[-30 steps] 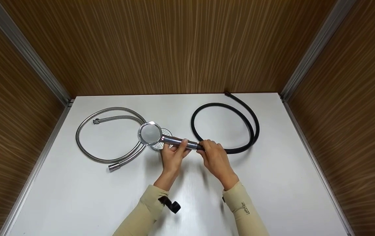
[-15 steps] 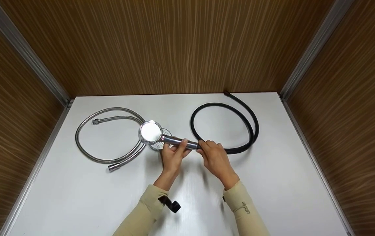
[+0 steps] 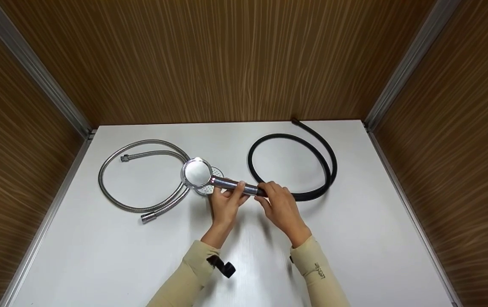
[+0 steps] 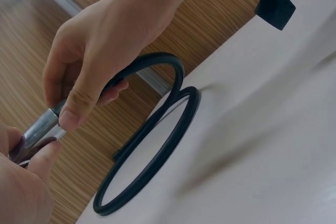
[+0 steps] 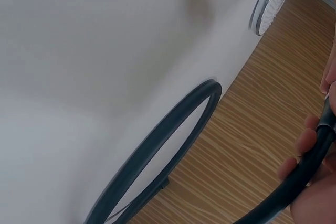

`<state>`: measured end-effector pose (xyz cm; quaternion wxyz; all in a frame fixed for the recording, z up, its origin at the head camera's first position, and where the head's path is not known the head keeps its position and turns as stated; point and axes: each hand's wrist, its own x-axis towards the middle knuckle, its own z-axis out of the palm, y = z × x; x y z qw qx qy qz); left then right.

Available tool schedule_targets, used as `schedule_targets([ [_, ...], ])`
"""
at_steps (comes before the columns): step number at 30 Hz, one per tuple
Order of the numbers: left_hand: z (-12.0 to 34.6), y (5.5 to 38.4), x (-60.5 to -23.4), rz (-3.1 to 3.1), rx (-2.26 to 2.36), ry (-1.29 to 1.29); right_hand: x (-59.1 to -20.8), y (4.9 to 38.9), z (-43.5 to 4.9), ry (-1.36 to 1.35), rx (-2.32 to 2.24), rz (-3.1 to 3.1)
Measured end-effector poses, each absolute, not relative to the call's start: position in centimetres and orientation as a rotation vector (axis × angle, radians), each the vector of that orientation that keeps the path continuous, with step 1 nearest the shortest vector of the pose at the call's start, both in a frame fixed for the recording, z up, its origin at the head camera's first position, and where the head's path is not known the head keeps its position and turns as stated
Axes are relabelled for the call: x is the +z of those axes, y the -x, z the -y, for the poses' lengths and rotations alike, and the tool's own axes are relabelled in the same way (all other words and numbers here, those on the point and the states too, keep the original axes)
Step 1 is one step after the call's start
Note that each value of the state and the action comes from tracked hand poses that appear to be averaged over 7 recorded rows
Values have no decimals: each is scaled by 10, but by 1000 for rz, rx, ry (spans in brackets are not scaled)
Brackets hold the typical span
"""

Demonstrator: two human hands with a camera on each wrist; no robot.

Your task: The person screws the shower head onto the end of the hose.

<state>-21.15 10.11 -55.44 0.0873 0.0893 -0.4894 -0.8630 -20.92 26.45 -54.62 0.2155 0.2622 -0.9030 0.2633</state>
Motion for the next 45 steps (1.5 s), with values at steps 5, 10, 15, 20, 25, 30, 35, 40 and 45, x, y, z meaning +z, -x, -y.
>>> schedule_targets([
  [5, -101, 211, -554, 1465, -2582, -260, -545, 209, -265, -742, 723, 2492],
  [10, -100, 211, -553, 1462, -2595, -180, -547, 210, -267, -778, 711, 2483],
  [15, -99, 212, -552, 1449, -2611, -164, -547, 211, -268, -794, 733, 2488],
  [20, -100, 212, -554, 1466, -2602, -200, -547, 210, -269, -803, 765, 2524],
  [25, -101, 211, -556, 1444, -2601, -244, -546, 208, -269, -761, 807, 2579],
  [30, -102, 211, -556, 1437, -2610, -257, -546, 207, -268, -686, 804, 2585],
  [35, -103, 211, -557, 1481, -2599, -245, -549, 207, -266, -654, 760, 2551],
  [40, -104, 211, -558, 1513, -2613, -256, -552, 207, -268, -620, 744, 2543],
  [45, -109, 210, -561, 1526, -2615, -293, -554, 206, -269, -573, 711, 2568],
])
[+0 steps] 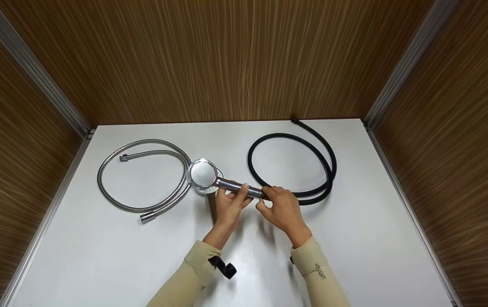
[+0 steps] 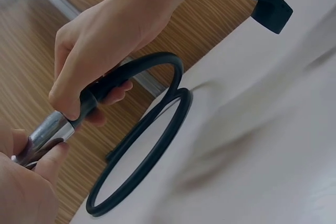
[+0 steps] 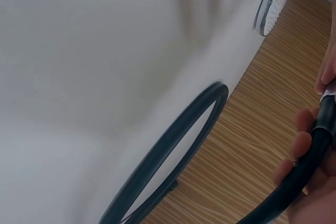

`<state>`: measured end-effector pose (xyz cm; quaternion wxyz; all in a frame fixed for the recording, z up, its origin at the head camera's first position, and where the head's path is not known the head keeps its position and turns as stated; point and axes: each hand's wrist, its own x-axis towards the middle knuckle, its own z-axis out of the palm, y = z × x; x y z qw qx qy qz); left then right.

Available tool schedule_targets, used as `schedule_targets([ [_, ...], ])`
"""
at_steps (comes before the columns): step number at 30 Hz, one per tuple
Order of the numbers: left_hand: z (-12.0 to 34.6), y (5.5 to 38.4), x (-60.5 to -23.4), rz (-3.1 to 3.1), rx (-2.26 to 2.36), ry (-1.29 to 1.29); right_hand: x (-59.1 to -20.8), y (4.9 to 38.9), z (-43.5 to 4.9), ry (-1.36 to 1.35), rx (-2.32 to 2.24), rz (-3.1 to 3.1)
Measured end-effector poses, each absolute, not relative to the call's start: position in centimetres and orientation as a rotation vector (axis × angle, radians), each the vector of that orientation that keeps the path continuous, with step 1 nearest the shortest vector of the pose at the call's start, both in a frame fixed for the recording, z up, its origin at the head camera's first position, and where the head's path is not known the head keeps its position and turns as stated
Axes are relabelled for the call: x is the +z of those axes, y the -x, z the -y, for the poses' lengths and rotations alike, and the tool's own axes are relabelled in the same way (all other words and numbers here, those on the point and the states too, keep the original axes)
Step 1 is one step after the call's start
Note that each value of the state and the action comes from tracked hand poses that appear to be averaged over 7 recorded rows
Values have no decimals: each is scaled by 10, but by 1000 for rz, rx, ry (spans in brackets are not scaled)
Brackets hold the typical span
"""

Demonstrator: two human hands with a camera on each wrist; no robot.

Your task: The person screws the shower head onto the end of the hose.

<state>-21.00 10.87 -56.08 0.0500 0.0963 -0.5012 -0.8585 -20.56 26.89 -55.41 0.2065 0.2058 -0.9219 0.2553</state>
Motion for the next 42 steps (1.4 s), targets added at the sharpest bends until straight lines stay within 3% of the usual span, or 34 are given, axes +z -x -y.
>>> schedule_targets([
  [42, -120, 249, -582, 2336, -2471, -446, -576, 200, -285, -321, 670, 2962],
])
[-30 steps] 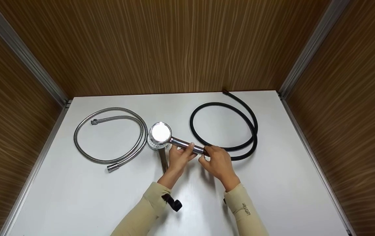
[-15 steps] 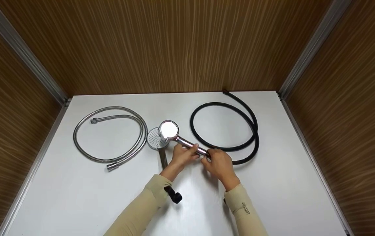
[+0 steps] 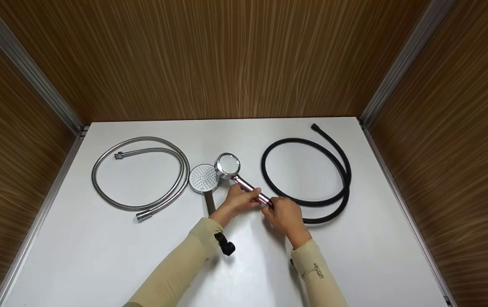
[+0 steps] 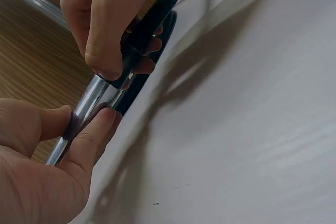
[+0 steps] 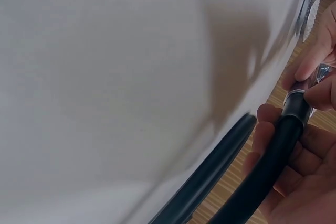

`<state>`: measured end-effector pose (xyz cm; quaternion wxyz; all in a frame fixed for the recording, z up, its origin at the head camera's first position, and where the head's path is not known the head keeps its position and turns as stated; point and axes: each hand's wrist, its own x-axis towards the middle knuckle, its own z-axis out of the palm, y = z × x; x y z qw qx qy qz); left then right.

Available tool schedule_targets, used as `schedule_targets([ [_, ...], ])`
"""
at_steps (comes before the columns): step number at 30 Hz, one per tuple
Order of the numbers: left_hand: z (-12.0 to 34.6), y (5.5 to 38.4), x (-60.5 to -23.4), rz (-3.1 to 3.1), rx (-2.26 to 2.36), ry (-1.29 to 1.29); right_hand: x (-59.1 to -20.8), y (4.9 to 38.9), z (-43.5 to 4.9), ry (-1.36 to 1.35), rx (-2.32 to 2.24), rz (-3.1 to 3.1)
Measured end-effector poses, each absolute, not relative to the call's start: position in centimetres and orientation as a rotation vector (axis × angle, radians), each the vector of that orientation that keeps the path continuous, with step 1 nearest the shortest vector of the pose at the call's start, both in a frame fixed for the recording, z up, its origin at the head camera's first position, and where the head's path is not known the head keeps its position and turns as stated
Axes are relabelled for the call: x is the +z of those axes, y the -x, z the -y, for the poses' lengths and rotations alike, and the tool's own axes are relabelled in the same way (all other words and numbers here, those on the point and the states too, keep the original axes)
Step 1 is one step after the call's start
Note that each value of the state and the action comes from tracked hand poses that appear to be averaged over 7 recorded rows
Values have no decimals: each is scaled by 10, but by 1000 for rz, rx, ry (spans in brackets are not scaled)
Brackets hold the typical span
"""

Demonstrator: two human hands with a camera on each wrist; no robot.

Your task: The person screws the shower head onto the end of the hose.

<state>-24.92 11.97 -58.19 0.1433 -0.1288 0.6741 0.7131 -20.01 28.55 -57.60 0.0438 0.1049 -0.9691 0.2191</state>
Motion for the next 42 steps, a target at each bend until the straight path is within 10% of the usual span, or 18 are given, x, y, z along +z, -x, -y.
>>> schedule_targets([
  [42, -112, 256, -589, -2427, 1609, 338, -586, 202, -282, -357, 610, 2928],
])
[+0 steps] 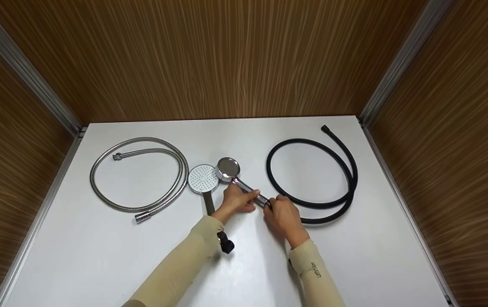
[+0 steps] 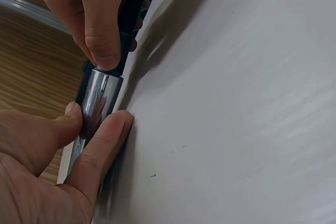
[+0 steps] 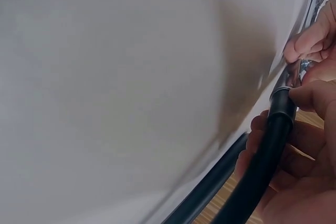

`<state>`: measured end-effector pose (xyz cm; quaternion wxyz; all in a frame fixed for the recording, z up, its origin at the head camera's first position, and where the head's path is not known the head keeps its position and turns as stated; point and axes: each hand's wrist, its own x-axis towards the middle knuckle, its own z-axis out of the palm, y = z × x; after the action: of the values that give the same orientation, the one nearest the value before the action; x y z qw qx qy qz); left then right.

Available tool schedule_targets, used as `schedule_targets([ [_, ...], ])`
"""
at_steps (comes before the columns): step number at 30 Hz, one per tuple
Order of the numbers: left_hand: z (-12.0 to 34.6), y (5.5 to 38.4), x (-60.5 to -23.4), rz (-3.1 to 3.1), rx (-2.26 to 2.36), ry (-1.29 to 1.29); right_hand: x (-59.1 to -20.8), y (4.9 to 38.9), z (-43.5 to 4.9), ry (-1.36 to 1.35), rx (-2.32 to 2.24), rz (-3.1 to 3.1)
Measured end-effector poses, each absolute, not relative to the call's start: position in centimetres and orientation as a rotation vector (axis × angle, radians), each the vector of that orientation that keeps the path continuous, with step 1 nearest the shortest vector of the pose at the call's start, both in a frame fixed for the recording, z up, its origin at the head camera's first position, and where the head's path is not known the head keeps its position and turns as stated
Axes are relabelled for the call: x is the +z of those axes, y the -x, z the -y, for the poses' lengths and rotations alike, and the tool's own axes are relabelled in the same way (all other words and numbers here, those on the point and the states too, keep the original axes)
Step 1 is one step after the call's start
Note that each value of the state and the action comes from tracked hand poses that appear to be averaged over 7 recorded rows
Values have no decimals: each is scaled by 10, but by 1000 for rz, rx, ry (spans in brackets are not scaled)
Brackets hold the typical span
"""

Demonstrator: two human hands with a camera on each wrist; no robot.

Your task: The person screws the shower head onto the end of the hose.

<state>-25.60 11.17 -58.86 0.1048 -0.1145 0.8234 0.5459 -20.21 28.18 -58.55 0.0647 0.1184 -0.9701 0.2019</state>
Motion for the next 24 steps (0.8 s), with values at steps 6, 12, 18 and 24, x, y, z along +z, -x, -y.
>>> schedule_targets([
  [6, -113, 257, -588, -2376, 1622, 358, -585, 202, -283, -338, 608, 2926],
  [12, -112, 254, -586, -2413, 1563, 356, -583, 202, -284, -332, 614, 2949],
  [18, -107, 248, -576, -2446, 1521, 272, -583, 200, -288, -334, 596, 2960],
  [24, -93, 242, -551, -2513, 1485, 62, -581, 200, -289, -333, 600, 2943],
])
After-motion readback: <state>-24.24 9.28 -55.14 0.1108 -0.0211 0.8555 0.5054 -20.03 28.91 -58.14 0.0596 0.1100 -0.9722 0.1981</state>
